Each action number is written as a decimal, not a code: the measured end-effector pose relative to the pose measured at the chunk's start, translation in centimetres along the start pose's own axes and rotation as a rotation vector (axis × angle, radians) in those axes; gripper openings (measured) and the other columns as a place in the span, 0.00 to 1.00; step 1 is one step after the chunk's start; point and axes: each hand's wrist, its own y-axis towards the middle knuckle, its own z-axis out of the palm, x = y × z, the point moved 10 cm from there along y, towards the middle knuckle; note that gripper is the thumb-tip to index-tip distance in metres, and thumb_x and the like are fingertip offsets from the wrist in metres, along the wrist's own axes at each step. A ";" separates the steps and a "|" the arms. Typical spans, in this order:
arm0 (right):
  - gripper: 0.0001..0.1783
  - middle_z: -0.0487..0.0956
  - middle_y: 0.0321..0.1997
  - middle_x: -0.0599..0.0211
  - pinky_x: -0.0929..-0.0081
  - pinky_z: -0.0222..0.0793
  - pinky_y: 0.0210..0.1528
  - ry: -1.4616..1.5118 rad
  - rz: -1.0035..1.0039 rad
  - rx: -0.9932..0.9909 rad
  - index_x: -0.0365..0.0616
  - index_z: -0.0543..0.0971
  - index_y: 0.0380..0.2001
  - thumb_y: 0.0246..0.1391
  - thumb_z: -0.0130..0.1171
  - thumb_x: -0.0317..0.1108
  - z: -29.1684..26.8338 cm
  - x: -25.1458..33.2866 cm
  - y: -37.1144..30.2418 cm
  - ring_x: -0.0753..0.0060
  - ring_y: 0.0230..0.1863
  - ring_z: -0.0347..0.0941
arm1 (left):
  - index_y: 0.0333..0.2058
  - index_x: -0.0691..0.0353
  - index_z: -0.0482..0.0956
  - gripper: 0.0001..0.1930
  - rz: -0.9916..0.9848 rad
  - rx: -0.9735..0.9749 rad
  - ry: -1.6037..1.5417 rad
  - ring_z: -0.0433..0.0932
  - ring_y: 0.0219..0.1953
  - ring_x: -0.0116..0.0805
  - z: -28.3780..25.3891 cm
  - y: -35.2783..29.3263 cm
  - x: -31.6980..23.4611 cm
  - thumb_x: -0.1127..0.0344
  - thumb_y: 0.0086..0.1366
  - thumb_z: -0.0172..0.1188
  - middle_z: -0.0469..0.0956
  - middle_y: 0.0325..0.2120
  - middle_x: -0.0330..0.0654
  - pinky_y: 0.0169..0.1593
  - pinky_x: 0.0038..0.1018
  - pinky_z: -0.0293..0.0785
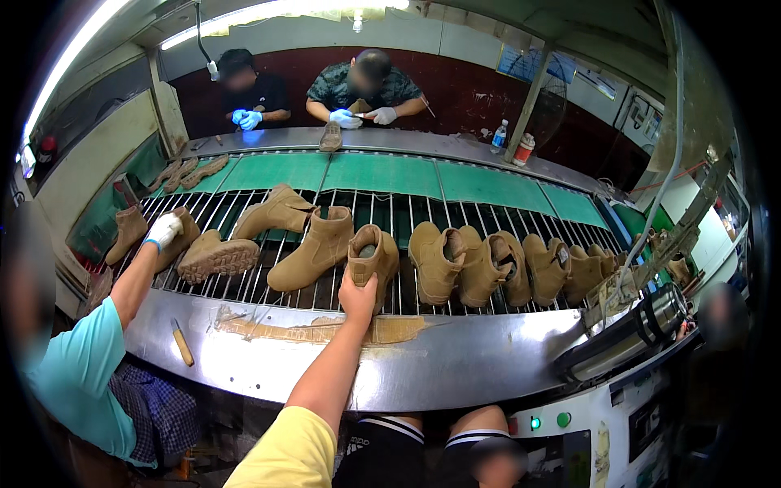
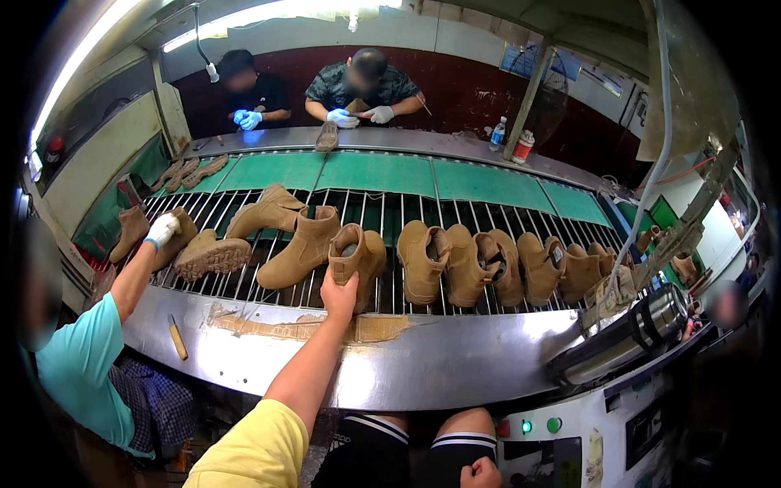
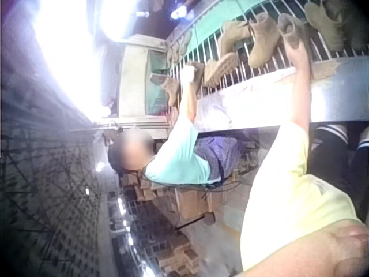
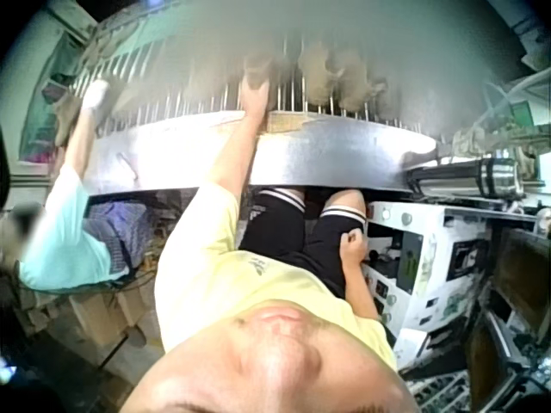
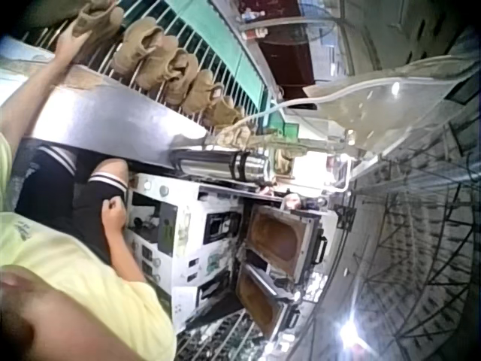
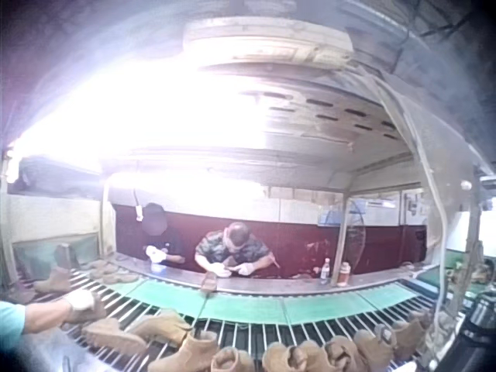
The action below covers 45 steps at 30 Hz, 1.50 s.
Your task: The person picks up a boot from a conveyor belt, places it into a lasting machine to shape the heel, activates the machine, and then returns the boot to the belt, repeating this process with several boots.
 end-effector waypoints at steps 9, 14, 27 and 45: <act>0.08 0.70 0.16 0.57 0.59 0.63 0.26 0.002 -0.001 0.052 0.46 0.71 0.21 0.45 0.58 0.35 0.5 -0.7 0.1 0.51 0.20 0.68 | 0.52 0.61 0.69 0.31 0.133 0.018 0.016 0.71 0.49 0.53 3.3 -3.0 -1.7 0.67 0.47 0.67 0.73 0.45 0.51 0.51 0.40 0.68; 0.08 0.71 0.18 0.58 0.59 0.66 0.28 -0.079 -0.076 0.060 0.47 0.73 0.21 0.44 0.60 0.36 0.2 2.4 -0.1 0.50 0.22 0.69 | 0.54 0.63 0.63 0.35 0.107 0.169 -0.027 0.65 0.54 0.55 3.6 -1.9 -0.2 0.66 0.47 0.68 0.68 0.50 0.53 0.58 0.40 0.61; 0.29 0.66 0.59 0.53 0.54 0.51 0.62 -0.041 -0.904 0.272 0.47 0.70 0.55 0.50 0.55 0.45 23.3 29.6 6.0 0.51 0.60 0.59 | 0.59 0.62 0.58 0.39 -0.418 -0.679 -0.063 0.65 0.51 0.49 -26.5 10.8 15.8 0.51 0.55 0.64 0.57 0.56 0.58 0.55 0.37 0.64; 0.29 0.65 0.62 0.59 0.55 0.48 0.65 -0.128 -0.756 0.349 0.53 0.71 0.56 0.50 0.53 0.47 23.4 29.4 7.4 0.59 0.64 0.57 | 0.64 0.54 0.30 0.60 -1.135 -0.545 -0.411 0.63 0.58 0.62 -22.6 17.4 19.9 0.43 0.46 0.68 0.53 0.63 0.56 0.60 0.65 0.49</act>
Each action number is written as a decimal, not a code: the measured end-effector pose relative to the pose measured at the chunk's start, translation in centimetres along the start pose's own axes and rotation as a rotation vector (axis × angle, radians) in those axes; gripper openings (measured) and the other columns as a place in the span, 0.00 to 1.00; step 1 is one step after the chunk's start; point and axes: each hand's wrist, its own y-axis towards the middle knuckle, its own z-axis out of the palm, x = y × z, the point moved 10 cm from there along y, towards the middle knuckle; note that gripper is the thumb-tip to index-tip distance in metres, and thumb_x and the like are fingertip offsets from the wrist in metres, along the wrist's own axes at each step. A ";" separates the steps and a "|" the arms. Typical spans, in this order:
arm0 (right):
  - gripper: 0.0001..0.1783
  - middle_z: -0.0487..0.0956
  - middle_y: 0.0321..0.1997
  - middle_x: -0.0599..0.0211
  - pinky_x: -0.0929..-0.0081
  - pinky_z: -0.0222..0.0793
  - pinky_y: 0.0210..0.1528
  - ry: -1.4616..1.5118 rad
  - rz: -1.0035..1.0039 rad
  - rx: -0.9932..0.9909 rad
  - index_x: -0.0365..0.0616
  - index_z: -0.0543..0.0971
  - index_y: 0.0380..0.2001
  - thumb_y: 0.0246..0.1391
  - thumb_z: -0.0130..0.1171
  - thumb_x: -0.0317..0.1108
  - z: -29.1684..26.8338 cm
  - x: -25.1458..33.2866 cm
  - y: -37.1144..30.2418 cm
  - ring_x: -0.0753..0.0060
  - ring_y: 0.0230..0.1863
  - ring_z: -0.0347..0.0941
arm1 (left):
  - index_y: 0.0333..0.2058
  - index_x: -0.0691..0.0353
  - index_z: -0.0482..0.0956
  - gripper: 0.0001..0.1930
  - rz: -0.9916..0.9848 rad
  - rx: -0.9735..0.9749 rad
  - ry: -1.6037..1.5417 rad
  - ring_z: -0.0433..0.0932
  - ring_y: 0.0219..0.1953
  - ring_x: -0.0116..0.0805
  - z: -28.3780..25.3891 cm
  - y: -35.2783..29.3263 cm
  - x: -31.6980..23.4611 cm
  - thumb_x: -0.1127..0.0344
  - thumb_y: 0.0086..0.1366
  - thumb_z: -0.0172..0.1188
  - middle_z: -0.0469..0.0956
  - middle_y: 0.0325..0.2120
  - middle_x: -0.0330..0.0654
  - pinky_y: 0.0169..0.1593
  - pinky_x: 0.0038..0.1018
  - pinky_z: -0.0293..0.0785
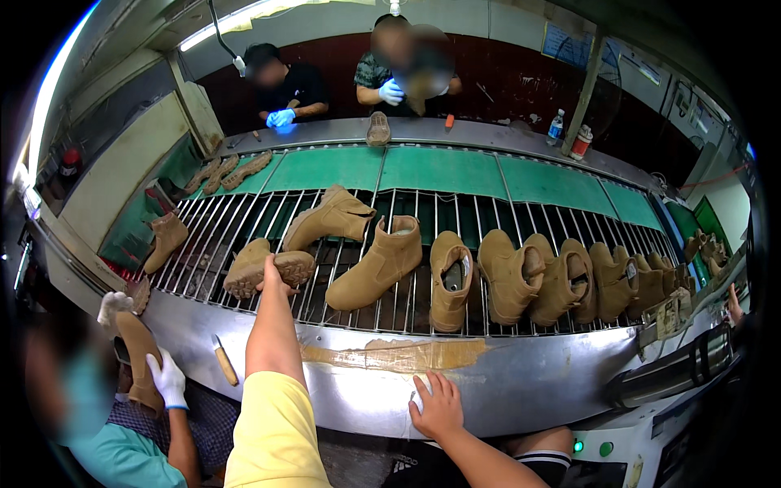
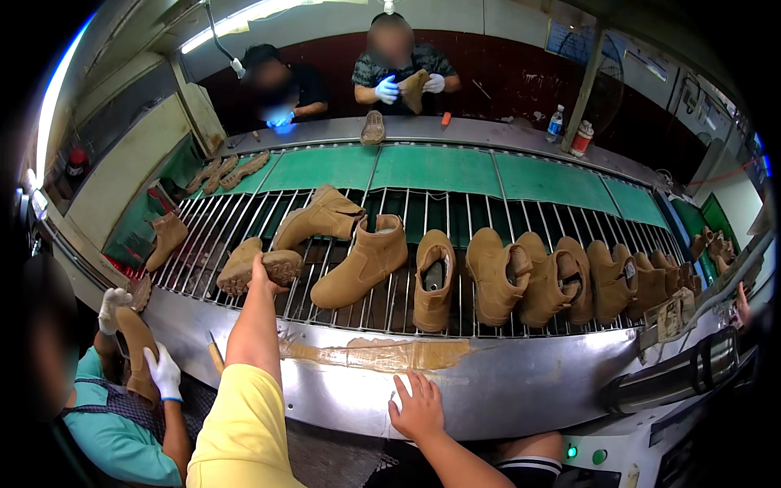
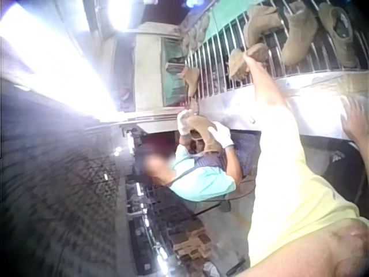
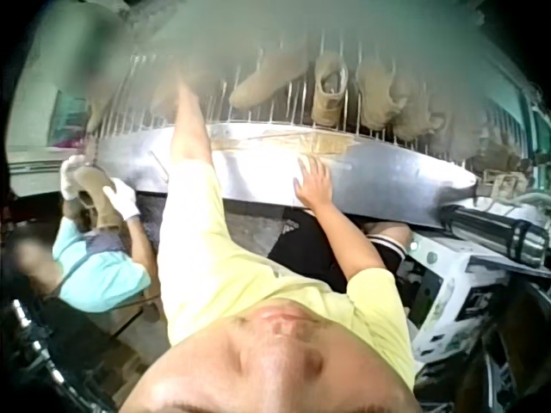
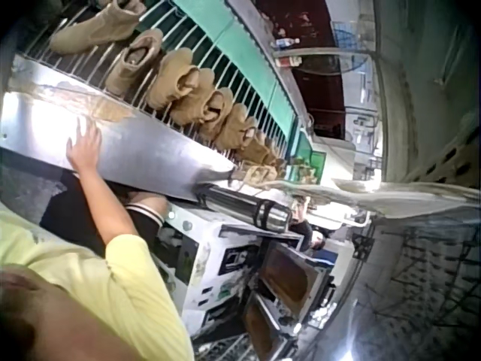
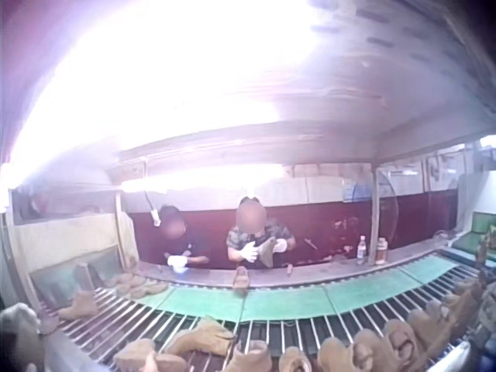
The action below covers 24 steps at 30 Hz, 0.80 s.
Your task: The person picks up a boot from a conveyor belt, places it into a lasting machine to shape the heel, activates the machine, and then returns the boot to the belt, repeating this process with several boots.
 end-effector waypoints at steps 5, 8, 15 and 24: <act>0.28 0.65 0.61 0.59 0.55 0.49 0.65 0.032 -0.040 -0.030 0.52 0.71 0.55 0.49 0.54 0.46 -0.2 1.3 0.1 0.59 0.64 0.57 | 0.65 0.58 0.44 0.48 -0.013 0.474 0.024 0.58 0.62 0.61 -0.5 2.3 -1.6 0.43 0.54 0.60 0.58 0.61 0.55 0.61 0.64 0.47; 0.28 0.66 0.60 0.58 0.56 0.50 0.64 0.043 -0.054 -0.076 0.50 0.72 0.54 0.48 0.55 0.45 -0.9 1.4 -0.2 0.57 0.63 0.58 | 0.64 0.57 0.52 0.41 -0.061 0.761 -0.044 0.57 0.63 0.59 -2.1 -1.3 -0.8 0.40 0.58 0.54 0.58 0.62 0.52 0.61 0.63 0.47; 0.27 0.68 0.58 0.58 0.58 0.52 0.62 0.034 -0.062 -0.191 0.50 0.73 0.52 0.47 0.56 0.43 -1.2 1.7 -1.1 0.58 0.61 0.60 | 0.61 0.58 0.60 0.41 -0.016 1.015 -0.120 0.67 0.58 0.49 -15.8 -20.5 4.8 0.37 0.55 0.54 0.66 0.57 0.47 0.59 0.49 0.65; 0.42 0.58 0.68 0.59 0.55 0.47 0.68 2.486 0.213 0.244 0.47 0.56 0.65 0.59 0.27 0.66 -8.7 6.4 -10.5 0.56 0.67 0.54 | 0.63 0.69 0.50 0.57 -1.176 1.527 -0.471 0.66 0.54 0.65 -25.9 -53.2 19.5 0.23 0.49 0.49 0.58 0.57 0.63 0.59 0.57 0.58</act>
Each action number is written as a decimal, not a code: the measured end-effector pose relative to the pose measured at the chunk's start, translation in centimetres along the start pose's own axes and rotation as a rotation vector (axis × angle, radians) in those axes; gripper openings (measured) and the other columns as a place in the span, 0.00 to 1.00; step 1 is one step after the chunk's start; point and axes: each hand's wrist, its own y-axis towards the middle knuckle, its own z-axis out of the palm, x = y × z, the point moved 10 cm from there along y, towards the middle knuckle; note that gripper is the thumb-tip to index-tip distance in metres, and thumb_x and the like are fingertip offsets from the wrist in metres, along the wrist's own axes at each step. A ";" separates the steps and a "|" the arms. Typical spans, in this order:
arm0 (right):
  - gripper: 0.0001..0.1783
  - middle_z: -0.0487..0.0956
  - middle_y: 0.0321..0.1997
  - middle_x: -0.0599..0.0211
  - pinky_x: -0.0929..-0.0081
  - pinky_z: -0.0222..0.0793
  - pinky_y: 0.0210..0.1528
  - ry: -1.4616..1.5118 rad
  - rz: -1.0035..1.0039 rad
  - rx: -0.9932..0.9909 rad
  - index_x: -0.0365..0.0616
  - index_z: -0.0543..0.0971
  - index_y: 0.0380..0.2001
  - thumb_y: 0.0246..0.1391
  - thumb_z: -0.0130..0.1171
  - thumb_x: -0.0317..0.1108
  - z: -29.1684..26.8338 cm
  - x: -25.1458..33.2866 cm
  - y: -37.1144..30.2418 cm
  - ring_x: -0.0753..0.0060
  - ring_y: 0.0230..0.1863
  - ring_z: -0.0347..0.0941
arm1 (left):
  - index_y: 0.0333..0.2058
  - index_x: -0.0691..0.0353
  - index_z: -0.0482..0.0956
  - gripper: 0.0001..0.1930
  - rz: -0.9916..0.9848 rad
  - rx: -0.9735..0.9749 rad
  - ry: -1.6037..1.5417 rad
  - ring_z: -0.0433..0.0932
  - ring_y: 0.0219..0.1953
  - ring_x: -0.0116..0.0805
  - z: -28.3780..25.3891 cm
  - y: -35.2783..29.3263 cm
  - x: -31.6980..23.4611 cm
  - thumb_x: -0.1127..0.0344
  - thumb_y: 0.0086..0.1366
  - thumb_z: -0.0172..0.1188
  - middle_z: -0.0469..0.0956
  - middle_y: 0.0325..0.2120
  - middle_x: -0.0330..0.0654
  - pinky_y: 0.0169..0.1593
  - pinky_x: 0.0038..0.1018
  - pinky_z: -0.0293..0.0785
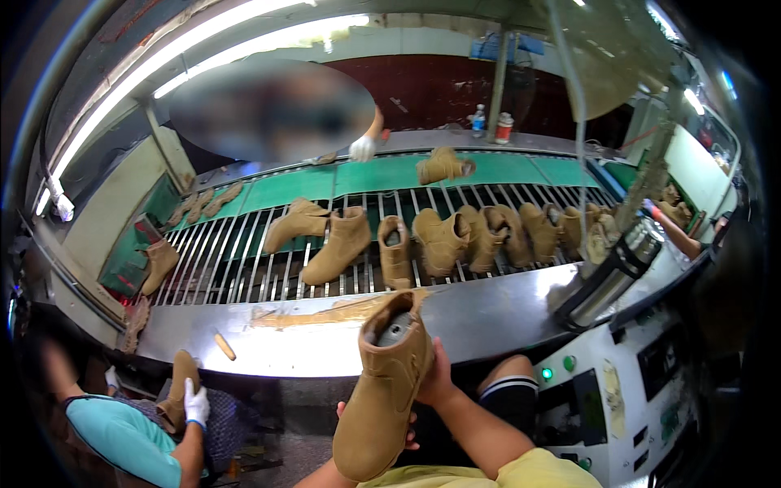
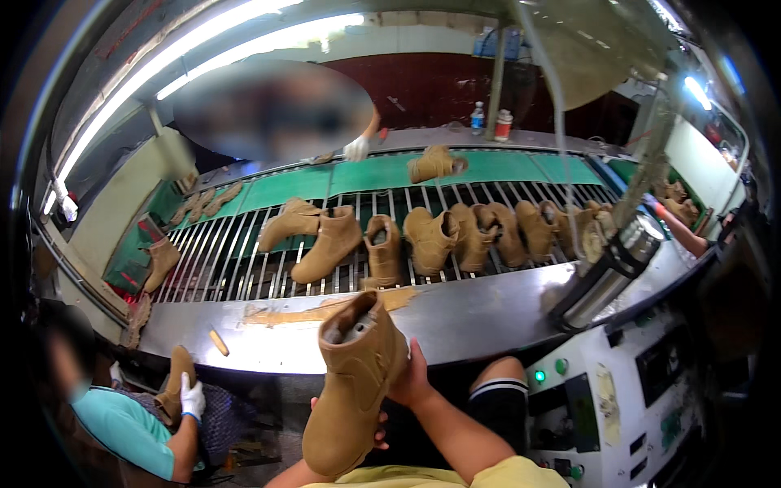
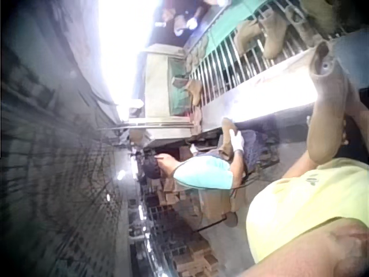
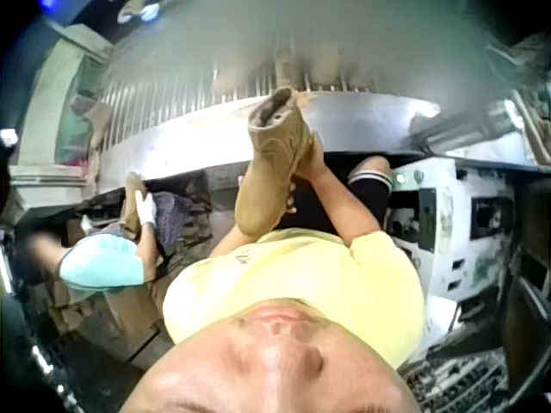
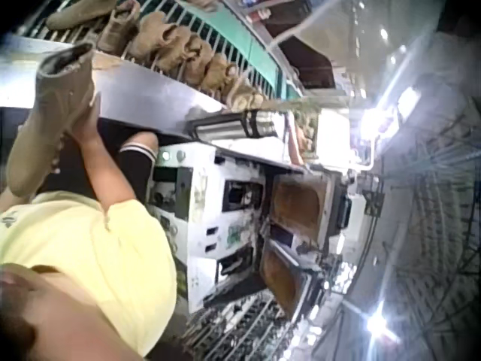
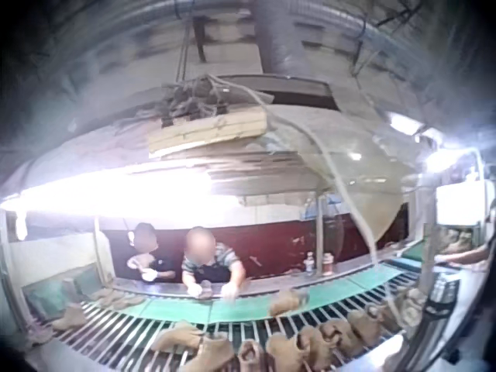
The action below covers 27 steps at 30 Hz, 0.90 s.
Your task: The person picks up a boot from a conveyor belt, places it into a lasting machine to shape the heel, activates the machine, and then returns the boot to the belt, repeating this process with several boots.
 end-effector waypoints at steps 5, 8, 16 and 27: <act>0.43 0.66 0.60 0.51 0.51 0.55 0.64 0.224 -0.506 0.224 0.45 0.64 0.59 0.54 0.36 0.70 1.1 7.5 -10.5 0.49 0.60 0.62 | 0.67 0.56 0.47 0.50 -0.283 -0.295 0.248 0.55 0.62 0.65 -6.3 1.1 5.4 0.23 0.56 0.28 0.51 0.64 0.55 0.62 0.59 0.50; 0.40 0.72 0.48 0.48 0.51 0.62 0.57 0.112 -0.471 0.101 0.44 0.72 0.50 0.53 0.39 0.70 1.6 9.2 -15.2 0.48 0.51 0.69 | 0.67 0.52 0.49 0.44 -0.238 -0.421 0.286 0.53 0.64 0.59 -11.7 0.9 4.8 0.29 0.61 0.23 0.50 0.66 0.50 0.64 0.58 0.47; 0.13 0.76 0.24 0.65 0.65 0.68 0.43 0.133 -0.559 -0.163 0.45 0.75 0.34 0.60 0.47 0.43 -8.6 11.1 -24.6 0.62 0.34 0.72 | 0.52 0.62 0.69 0.25 -0.044 -0.348 1.001 0.71 0.53 0.45 -14.5 6.7 4.0 0.49 0.64 0.53 0.71 0.52 0.48 0.58 0.44 0.68; 0.38 0.60 0.67 0.57 0.56 0.55 0.65 -0.043 -0.290 -0.330 0.49 0.58 0.65 0.59 0.38 0.63 -4.3 3.8 -30.9 0.53 0.64 0.60 | 0.43 0.65 0.75 0.18 -0.298 -0.333 1.595 0.75 0.38 0.31 -8.6 17.9 8.2 0.57 0.61 0.60 0.77 0.35 0.43 0.43 0.25 0.72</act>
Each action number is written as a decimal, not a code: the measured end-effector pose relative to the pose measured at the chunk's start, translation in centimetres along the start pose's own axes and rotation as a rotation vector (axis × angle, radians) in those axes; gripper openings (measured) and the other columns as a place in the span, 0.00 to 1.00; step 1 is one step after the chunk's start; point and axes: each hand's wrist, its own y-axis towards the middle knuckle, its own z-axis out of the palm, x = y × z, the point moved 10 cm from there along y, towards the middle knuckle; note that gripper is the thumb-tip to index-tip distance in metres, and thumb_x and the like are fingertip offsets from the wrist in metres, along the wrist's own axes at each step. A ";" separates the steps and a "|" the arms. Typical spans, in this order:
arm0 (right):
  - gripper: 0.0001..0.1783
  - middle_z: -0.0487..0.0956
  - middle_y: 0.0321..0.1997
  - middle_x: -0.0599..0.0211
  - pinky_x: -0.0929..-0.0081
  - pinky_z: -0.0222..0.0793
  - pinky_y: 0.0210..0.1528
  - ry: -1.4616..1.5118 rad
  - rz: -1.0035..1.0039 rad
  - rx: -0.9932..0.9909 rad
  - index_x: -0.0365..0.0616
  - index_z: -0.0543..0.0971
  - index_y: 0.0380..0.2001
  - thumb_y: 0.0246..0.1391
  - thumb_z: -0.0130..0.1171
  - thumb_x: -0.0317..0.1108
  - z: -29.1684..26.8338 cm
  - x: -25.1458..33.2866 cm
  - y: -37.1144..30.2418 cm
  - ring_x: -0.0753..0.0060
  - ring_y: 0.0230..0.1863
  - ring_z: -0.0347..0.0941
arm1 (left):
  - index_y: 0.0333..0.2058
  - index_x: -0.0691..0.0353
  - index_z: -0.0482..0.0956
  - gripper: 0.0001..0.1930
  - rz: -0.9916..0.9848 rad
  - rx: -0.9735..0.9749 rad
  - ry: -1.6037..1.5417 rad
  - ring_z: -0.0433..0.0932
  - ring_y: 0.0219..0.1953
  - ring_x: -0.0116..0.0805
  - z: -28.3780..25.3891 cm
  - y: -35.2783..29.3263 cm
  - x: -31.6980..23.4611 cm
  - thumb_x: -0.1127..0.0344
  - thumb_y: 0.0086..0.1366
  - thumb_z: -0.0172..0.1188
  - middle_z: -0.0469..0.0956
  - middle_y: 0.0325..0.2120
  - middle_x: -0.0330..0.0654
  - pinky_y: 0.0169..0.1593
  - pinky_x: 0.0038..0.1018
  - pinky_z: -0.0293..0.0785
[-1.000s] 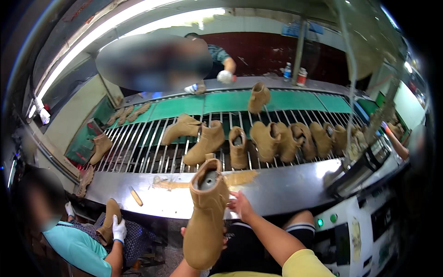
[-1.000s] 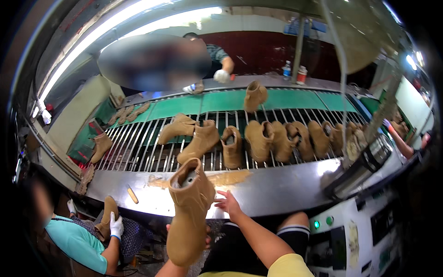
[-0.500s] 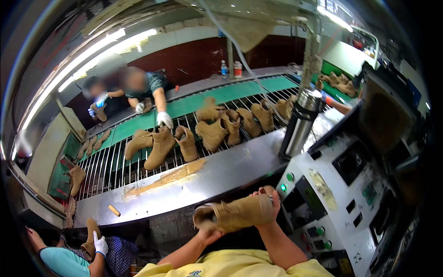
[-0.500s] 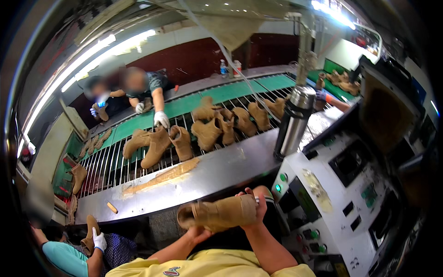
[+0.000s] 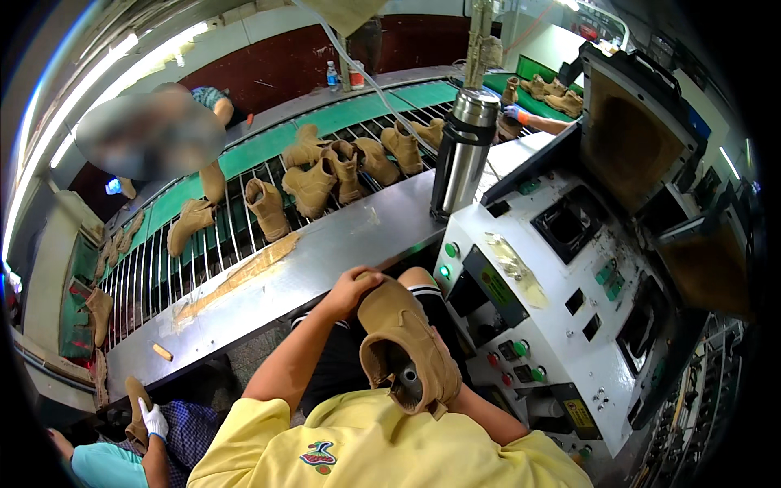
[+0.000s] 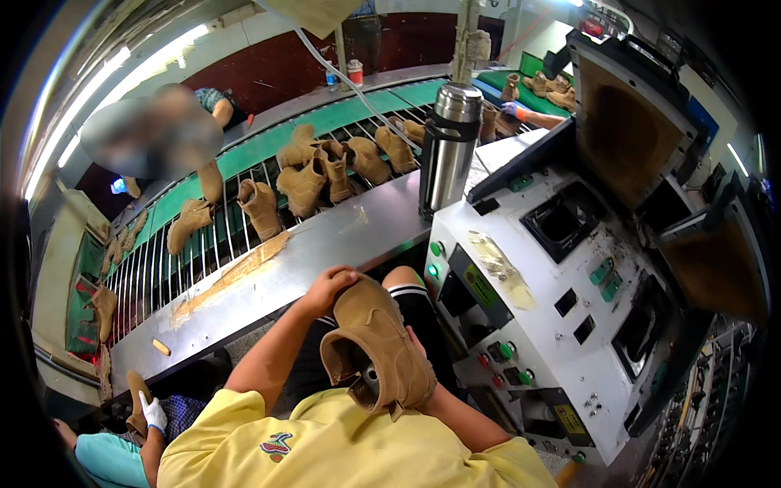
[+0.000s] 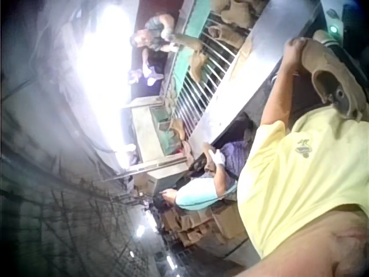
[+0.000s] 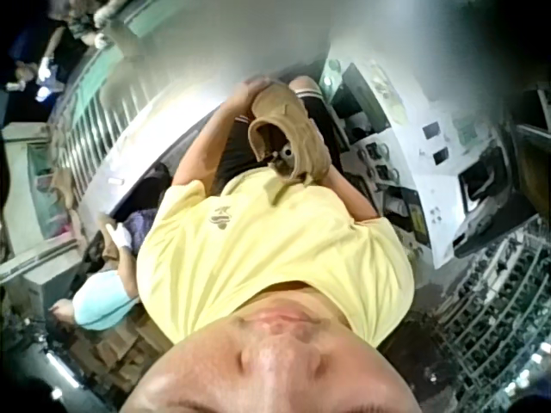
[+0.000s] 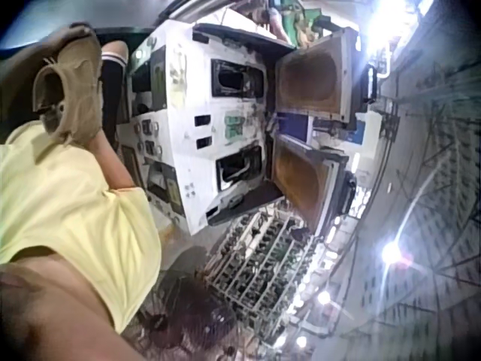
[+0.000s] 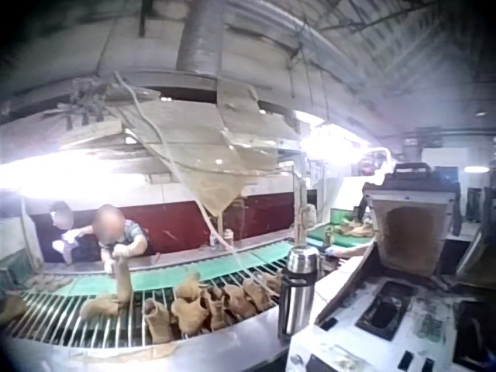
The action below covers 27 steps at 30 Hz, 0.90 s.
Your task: The person picks up a boot from a conveyor belt, places it into a lasting machine to shape the heel, activates the machine, and then returns the boot to the belt, repeating this process with several boots.
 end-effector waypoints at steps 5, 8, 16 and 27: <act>0.43 0.55 0.70 0.58 0.53 0.52 0.67 0.420 -0.120 0.324 0.52 0.54 0.67 0.55 0.43 0.66 2.3 4.3 -2.0 0.52 0.67 0.54 | 0.39 0.65 0.76 0.14 0.350 -0.130 0.184 0.74 0.36 0.29 3.1 1.6 -4.7 0.60 0.63 0.58 0.76 0.32 0.42 0.41 0.25 0.72; 0.44 0.54 0.70 0.58 0.51 0.50 0.67 0.188 -0.341 0.362 0.52 0.53 0.67 0.51 0.47 0.61 2.6 7.1 -3.6 0.51 0.68 0.53 | 0.30 0.65 0.73 0.08 0.492 -0.213 0.105 0.70 0.25 0.26 3.4 -2.0 -7.5 0.66 0.64 0.53 0.72 0.23 0.39 0.31 0.22 0.69; 0.50 0.62 0.63 0.52 0.57 0.64 0.60 -0.161 -0.478 0.211 0.41 0.51 0.65 0.39 0.60 0.39 1.5 12.7 -6.7 0.54 0.62 0.63 | 0.32 0.69 0.78 0.04 0.201 0.112 0.295 0.74 0.22 0.23 9.3 -11.2 -7.9 0.75 0.59 0.56 0.77 0.20 0.38 0.28 0.21 0.71; 0.69 0.41 0.73 0.62 0.70 0.34 0.69 -1.036 -0.858 -0.192 0.45 0.35 0.69 0.34 0.74 0.43 5.3 16.7 -17.5 0.67 0.72 0.36 | 0.47 0.68 0.74 0.17 0.280 0.467 0.236 0.73 0.47 0.27 15.1 -9.5 -1.9 0.76 0.58 0.62 0.76 0.46 0.41 0.51 0.25 0.69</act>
